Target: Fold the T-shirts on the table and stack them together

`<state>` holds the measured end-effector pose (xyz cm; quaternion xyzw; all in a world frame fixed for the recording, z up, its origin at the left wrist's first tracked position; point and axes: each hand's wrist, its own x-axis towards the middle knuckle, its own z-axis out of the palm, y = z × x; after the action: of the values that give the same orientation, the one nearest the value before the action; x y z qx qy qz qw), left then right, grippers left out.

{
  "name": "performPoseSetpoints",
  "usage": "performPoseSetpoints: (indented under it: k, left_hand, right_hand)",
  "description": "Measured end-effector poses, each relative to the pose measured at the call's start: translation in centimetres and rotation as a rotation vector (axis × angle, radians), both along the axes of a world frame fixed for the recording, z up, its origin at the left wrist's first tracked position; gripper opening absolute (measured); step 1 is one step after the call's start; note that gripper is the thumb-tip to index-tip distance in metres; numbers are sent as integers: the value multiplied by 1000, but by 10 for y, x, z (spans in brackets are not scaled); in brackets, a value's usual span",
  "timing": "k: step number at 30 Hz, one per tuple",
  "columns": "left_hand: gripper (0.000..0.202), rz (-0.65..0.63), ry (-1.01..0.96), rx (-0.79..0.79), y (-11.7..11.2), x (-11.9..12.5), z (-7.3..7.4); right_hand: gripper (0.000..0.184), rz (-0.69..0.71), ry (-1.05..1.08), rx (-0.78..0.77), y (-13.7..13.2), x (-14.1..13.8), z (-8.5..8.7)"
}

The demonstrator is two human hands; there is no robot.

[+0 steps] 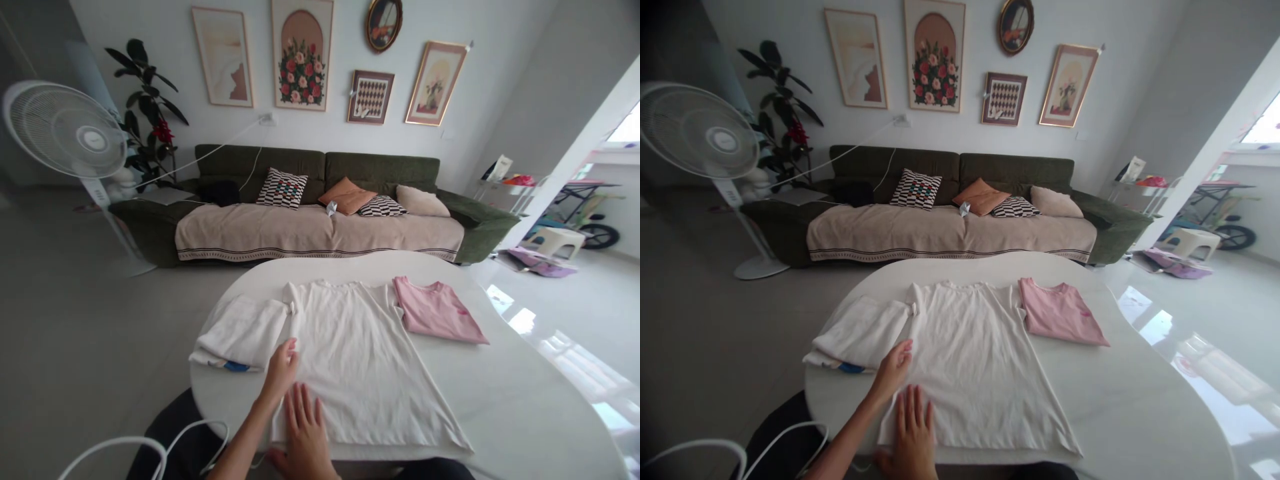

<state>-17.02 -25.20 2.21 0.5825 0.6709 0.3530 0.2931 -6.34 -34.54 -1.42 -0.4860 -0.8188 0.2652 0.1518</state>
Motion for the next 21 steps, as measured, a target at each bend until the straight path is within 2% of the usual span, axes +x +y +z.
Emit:
performPoseSetpoints:
  k: [3,7,9,12,14,16,17,19,21]
  left_hand:
    - [33,129,28,-22,53,1,4]
    - [23,249,83,-70,113,2,4]
    - [20,301,111,-103,136,2,2]
    - [28,372,159,-156,162,1,-1]
    - [33,404,192,-192,178,1,-3]
    - [36,410,221,-221,193,-1,-5]
    - [38,405,234,-231,200,-2,-6]
    - [44,380,256,-243,213,-7,-8]
    - [50,341,268,-244,223,-14,-10]
  right_hand:
    - [76,-19,-3,-22,0,5,-14]
    - [63,-64,79,-82,5,10,-11]
    - [53,-152,202,-147,8,12,-10]
    - [44,-475,511,-359,15,23,-14]
    - [52,-731,767,-523,21,36,-19]
    - [59,-897,987,-624,24,50,-20]
    - [59,-937,1053,-631,24,55,-19]
    - [55,-943,1073,-551,21,59,-15]
    - [47,-853,965,-383,13,55,-8]
